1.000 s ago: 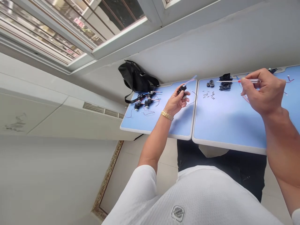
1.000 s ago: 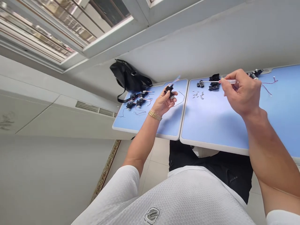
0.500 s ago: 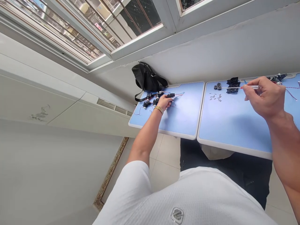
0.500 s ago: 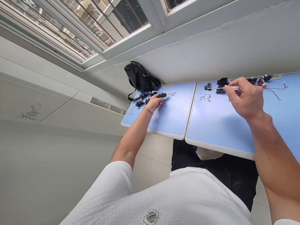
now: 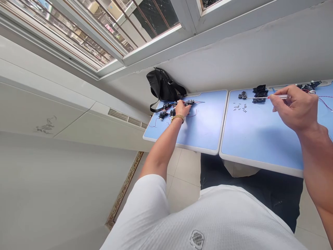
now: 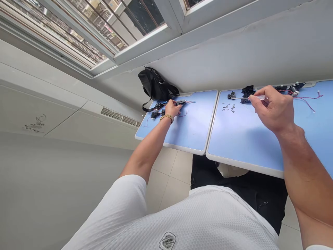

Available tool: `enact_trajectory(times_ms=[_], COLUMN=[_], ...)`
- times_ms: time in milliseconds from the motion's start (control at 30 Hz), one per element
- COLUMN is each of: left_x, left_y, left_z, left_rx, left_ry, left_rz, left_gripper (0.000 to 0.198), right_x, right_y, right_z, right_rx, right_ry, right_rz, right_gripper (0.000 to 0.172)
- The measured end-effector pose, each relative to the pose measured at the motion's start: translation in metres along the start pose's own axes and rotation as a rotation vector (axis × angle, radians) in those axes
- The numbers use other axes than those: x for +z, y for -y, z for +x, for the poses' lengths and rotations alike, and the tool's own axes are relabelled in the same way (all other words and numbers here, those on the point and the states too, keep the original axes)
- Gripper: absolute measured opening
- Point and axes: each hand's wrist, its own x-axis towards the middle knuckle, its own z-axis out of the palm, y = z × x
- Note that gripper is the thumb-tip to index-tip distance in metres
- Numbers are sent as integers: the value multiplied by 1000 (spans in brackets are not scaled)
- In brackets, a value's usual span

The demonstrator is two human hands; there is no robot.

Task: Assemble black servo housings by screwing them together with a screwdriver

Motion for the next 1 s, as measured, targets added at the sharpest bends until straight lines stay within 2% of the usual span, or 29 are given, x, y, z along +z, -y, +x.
enact_trajectory(times_ms=[167,300,400,500,633,800,1000], left_x=[-1,0,2,4,1,-5,-11], left_y=[-3,1,4,6,10,21,31], left_z=[11,18,21,21,14,-4,-17], left_rx=[49,92,96,92,90,113,66], left_ry=[-37,-104,-142,-174,-194,-190,-151], left_rz=[119,160,153,126,73,5,-102], left_gripper=[27,22,29,45,60,58,63], right_x=[1,0,0,0,-1,0,2], right_y=[-1,-1,-1,-1,1,2,-1], right_z=[0,0,1,1,0,0,-1], right_rx=[7,12,17,12,8,-14,-27], right_ry=[13,12,14,12,12,5,2], right_rz=[-8,-6,-9,-13,-10,-12,-24], right_gripper=[23,22,21,22,24,25,27])
